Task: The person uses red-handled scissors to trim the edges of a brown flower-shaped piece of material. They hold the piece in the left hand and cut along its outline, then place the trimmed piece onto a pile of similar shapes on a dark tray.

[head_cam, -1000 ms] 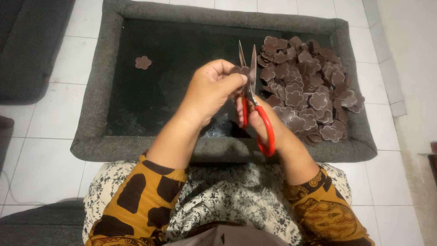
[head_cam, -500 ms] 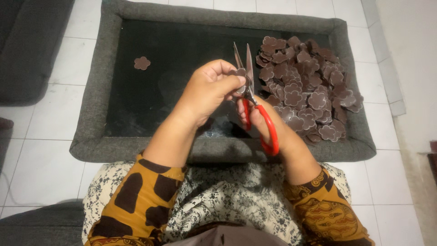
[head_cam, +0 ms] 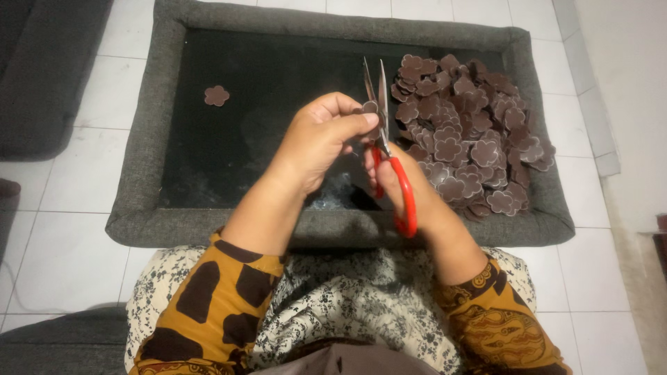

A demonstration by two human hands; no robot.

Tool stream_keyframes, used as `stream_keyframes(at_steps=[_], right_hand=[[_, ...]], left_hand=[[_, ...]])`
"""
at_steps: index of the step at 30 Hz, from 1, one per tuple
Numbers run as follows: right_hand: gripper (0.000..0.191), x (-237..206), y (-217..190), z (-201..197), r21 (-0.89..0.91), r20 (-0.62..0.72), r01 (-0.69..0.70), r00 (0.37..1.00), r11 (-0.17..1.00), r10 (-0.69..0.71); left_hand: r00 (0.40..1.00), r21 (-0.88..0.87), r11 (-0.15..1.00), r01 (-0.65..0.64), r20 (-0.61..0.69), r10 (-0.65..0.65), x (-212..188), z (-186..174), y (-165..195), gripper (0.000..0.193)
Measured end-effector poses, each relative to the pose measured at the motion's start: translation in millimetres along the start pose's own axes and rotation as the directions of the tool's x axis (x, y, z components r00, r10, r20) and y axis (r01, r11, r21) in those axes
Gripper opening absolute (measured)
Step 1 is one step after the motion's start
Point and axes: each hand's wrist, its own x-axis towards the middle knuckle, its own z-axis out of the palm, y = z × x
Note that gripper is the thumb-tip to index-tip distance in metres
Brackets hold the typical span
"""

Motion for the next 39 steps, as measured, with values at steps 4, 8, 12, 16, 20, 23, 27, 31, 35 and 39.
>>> stream_keyframes(at_steps=[4,8,12,16,20,23,27,31,35,39], right_hand=[[0.062,-1,-6,4,-0.082,-0.048,-0.015,0.999,0.997,0.011],[0.058,0,-9,7,-0.120,-0.089,-0.021,0.996,0.993,0.010],[0.056,-1,-8,7,-0.105,-0.088,-0.030,0.996,0.994,0.021],[0.057,-1,-5,4,-0.120,-0.079,-0.031,0.997,0.992,0.021],[0.059,0,-4,0,-0.162,-0.077,-0.041,0.997,0.986,0.029],[0.060,0,-5,0,-0.123,-0.066,-0.066,0.996,0.990,0.058],[0.058,0,-6,1,-0.085,-0.053,-0.062,0.997,0.994,0.058],[0.054,-1,-7,2,-0.146,-0.072,-0.036,0.997,0.989,0.026],[0.052,-1,-5,2,-0.078,-0.063,-0.042,0.997,0.996,0.037],[0.051,-1,-1,0,-0.067,-0.061,-0.075,0.996,0.995,0.070]], left_hand=[[1.000,-0.041,0.999,-0.010,-0.012,0.009,1,1,-4,0.010],[1.000,-0.035,0.999,-0.012,-0.029,0.011,2,0,-6,0.010],[0.999,-0.032,0.999,-0.009,-0.031,0.008,3,-1,-7,0.010],[1.000,-0.009,1.000,-0.028,-0.012,0.028,4,-4,-4,0.009],[1.000,-0.006,1.000,-0.025,0.006,0.025,2,-7,2,0.008],[1.000,0.040,0.999,0.006,-0.011,-0.006,1,-8,6,0.008],[1.000,0.026,1.000,-0.014,-0.006,0.014,-1,-5,9,0.008],[1.000,0.032,0.999,-0.015,-0.006,0.015,-1,-4,9,0.008],[1.000,0.044,0.999,-0.030,-0.008,0.030,-1,-5,9,0.008],[0.999,0.043,0.998,-0.034,-0.004,0.034,0,-7,9,0.008]])
